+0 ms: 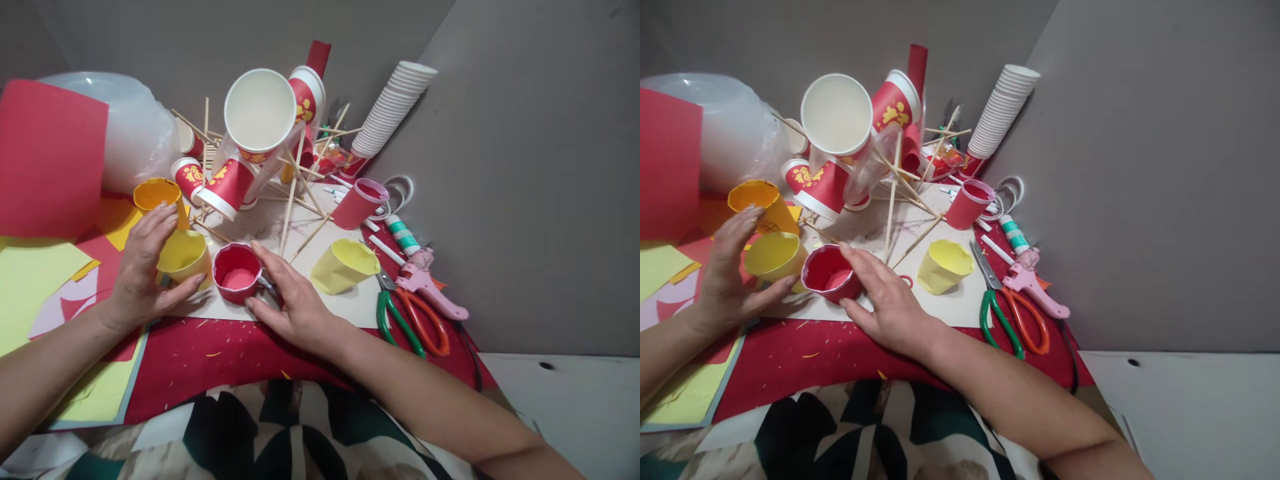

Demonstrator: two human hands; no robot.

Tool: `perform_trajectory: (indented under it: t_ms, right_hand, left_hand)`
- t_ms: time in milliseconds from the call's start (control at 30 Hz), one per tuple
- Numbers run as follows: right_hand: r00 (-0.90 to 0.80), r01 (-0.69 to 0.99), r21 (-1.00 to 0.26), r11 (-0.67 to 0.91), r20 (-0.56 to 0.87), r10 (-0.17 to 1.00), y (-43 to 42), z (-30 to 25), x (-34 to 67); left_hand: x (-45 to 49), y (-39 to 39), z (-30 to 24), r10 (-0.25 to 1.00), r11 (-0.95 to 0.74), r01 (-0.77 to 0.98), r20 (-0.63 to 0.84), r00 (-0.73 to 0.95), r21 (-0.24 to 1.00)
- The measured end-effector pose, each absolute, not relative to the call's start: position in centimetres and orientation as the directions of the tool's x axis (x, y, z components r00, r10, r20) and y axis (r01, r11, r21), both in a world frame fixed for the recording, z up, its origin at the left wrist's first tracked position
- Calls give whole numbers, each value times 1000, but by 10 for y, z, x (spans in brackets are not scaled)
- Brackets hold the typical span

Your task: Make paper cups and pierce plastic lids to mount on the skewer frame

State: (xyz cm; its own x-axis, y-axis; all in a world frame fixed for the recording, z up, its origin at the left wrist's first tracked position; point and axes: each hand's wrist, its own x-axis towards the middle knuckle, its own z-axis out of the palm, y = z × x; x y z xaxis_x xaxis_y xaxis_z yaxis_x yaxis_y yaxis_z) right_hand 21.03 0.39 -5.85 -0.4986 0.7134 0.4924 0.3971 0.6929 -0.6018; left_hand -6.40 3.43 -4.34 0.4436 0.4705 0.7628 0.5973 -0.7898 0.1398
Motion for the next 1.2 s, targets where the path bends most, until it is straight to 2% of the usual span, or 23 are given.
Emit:
perform_trajectory:
  t_ms: [300,567,800,1000,1067,1200]
  right_hand:
    - [-507,421,-571,704,495,705,4,-55,215]
    - [-520,409,-560,720,505,688,3,-56,215]
    - [-538,447,-549,706,466,703,6,-57,216]
    - [-528,460,-532,711,480,701,3,-60,215]
    - [-523,458,-529,715,490,697,2,-61,214]
    - [-535,455,-527,717,482,694,1,-62,212]
  left_hand:
    - [-66,35,-44,543,-756,616,738,401,222]
    - [-69,36,-48,515,-794,569,734,443,214]
    - [-68,36,-49,559,-776,571,710,429,267]
    - [-58,27,-47,549,-768,611,690,471,194]
    - [-58,26,-48,578,-741,642,675,460,197]
    - [-59,27,-52,547,-769,606,698,462,201]
